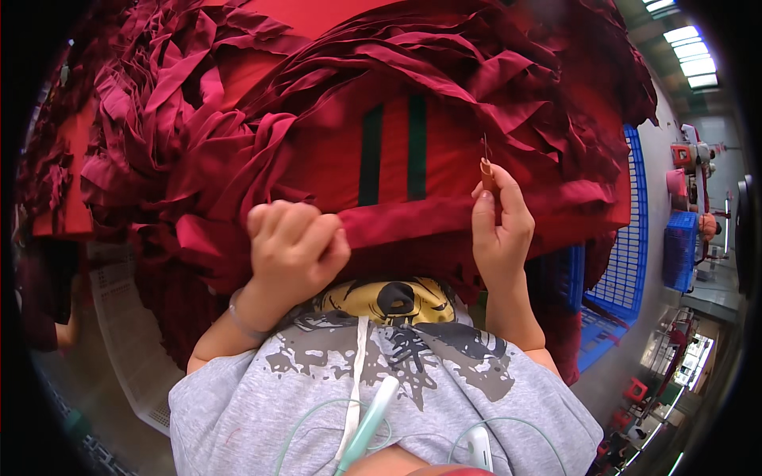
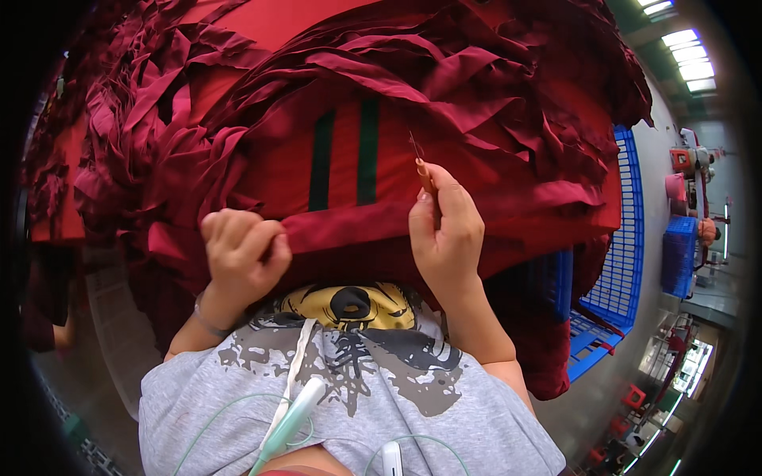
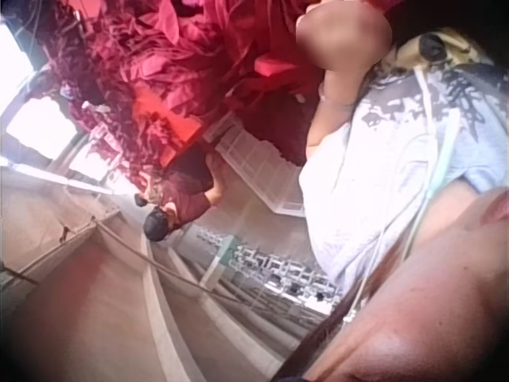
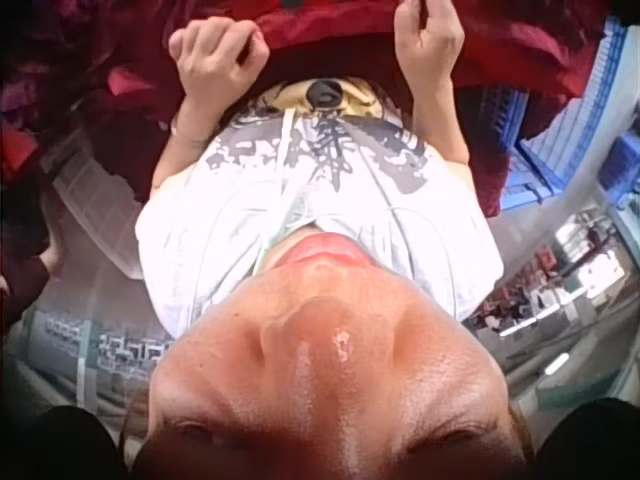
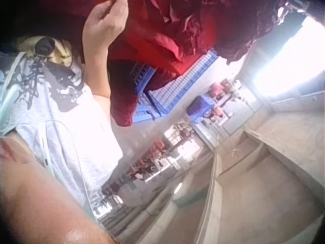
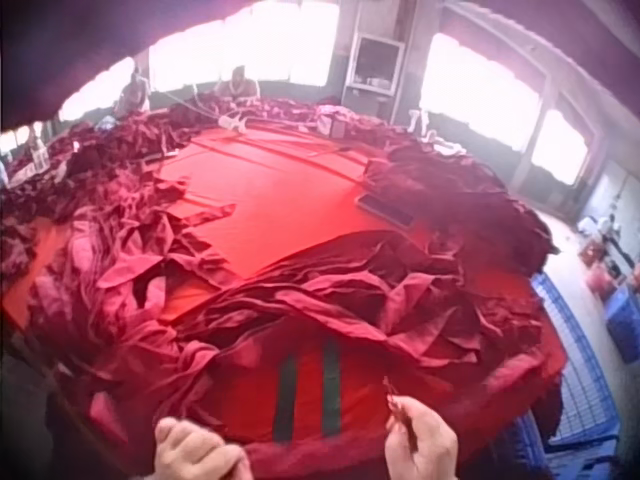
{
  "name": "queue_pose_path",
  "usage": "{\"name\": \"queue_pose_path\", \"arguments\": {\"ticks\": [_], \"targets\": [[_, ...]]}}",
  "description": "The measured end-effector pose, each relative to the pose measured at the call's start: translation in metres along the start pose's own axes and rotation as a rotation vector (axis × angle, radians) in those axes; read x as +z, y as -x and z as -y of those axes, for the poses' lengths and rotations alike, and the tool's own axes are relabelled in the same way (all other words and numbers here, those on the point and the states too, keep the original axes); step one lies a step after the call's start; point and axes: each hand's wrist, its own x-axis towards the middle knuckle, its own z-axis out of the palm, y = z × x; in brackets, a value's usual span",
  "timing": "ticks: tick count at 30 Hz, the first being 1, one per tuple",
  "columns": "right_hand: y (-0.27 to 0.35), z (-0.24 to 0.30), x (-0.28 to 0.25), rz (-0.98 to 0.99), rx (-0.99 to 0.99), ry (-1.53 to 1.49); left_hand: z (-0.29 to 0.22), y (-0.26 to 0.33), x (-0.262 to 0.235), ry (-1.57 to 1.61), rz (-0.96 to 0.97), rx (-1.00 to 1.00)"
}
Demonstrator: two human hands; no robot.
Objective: The person uses a small blade to trim loose threads and edges from a large pile of red fabric. They repeatedly pick up sections of the fabric, cut the excess material, and place the pieces back onto the pile.
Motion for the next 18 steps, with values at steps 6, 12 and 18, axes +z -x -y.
{"name": "queue_pose_path", "arguments": {"ticks": [6, 12, 18], "targets": [[0.015, -0.016, -0.026, -0.067, 0.315, -0.424, 0.073, -0.006, -0.107, -0.755, -0.403, -0.322], [0.029, -0.009, -0.018, 0.018, 0.422, -0.371, 0.022, -0.056, -0.063, -0.363, -0.312, -0.103], [0.033, 0.004, -0.021, 0.116, 0.363, -0.293, 0.017, -0.063, 0.071, -0.297, 0.164, -0.108]]}}
